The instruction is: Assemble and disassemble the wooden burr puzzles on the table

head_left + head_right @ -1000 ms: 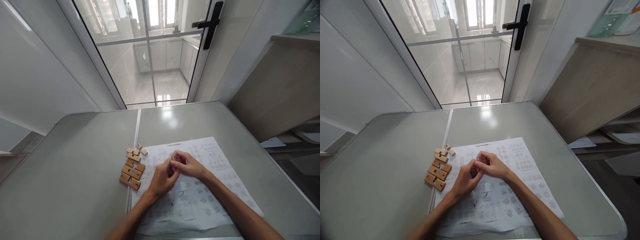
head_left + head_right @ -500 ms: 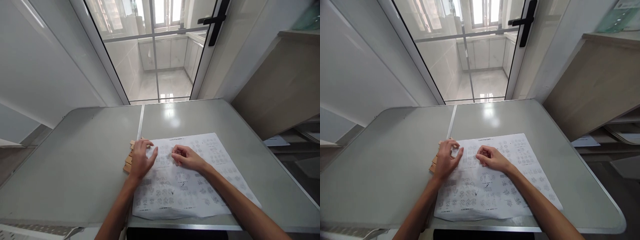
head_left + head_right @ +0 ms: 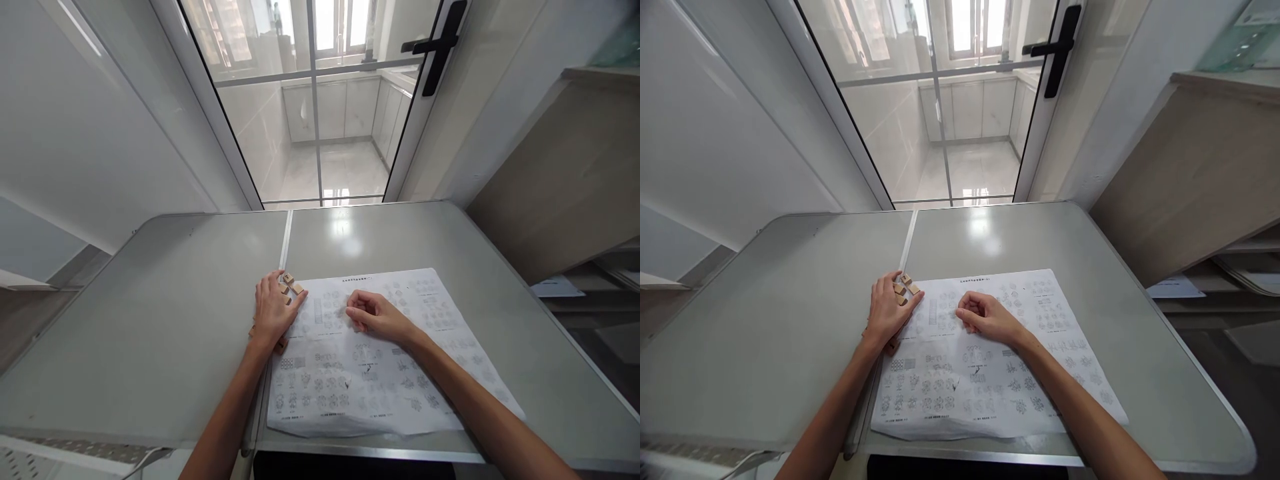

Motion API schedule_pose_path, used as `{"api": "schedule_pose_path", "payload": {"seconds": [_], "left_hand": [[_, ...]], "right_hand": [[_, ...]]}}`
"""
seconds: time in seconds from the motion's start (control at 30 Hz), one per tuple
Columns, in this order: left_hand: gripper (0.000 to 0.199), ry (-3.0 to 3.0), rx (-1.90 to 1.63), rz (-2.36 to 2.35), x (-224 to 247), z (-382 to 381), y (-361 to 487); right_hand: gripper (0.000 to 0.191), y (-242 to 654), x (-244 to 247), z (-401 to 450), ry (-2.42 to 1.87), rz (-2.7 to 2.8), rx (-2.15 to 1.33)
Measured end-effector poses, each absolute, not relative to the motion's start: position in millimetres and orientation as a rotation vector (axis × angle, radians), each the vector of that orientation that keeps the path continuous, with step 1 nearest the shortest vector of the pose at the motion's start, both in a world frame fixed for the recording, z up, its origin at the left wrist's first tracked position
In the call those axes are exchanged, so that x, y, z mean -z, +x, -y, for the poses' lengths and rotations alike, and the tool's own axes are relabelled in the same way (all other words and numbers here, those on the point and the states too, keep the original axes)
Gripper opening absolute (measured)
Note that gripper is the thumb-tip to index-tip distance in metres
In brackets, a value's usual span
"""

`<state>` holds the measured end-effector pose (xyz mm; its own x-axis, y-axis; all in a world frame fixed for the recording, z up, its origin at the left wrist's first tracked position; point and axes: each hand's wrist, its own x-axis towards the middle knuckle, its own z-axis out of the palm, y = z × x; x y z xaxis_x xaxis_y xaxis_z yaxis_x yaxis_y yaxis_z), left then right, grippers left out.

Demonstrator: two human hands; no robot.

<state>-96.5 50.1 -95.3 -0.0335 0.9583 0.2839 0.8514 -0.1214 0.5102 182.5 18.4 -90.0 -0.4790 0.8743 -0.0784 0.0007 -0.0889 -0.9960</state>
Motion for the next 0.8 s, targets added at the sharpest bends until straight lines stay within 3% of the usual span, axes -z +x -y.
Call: {"api": "schedule_pose_path", "payload": {"seconds": [0.4, 0.8], "left_hand": [[0.04, 2.057, -0.898, -1.915, 93.3, -48.4, -95.3], [0.057, 2.001, -0.917, -1.924, 92.5, -45.6, -95.6]], "right_hand": [[0.038, 183.5, 93.3, -17.2, -0.971, 1.523, -1.64], [0.032, 184.0, 84.0, -13.5, -1.006, 1.549, -1.643]]}}
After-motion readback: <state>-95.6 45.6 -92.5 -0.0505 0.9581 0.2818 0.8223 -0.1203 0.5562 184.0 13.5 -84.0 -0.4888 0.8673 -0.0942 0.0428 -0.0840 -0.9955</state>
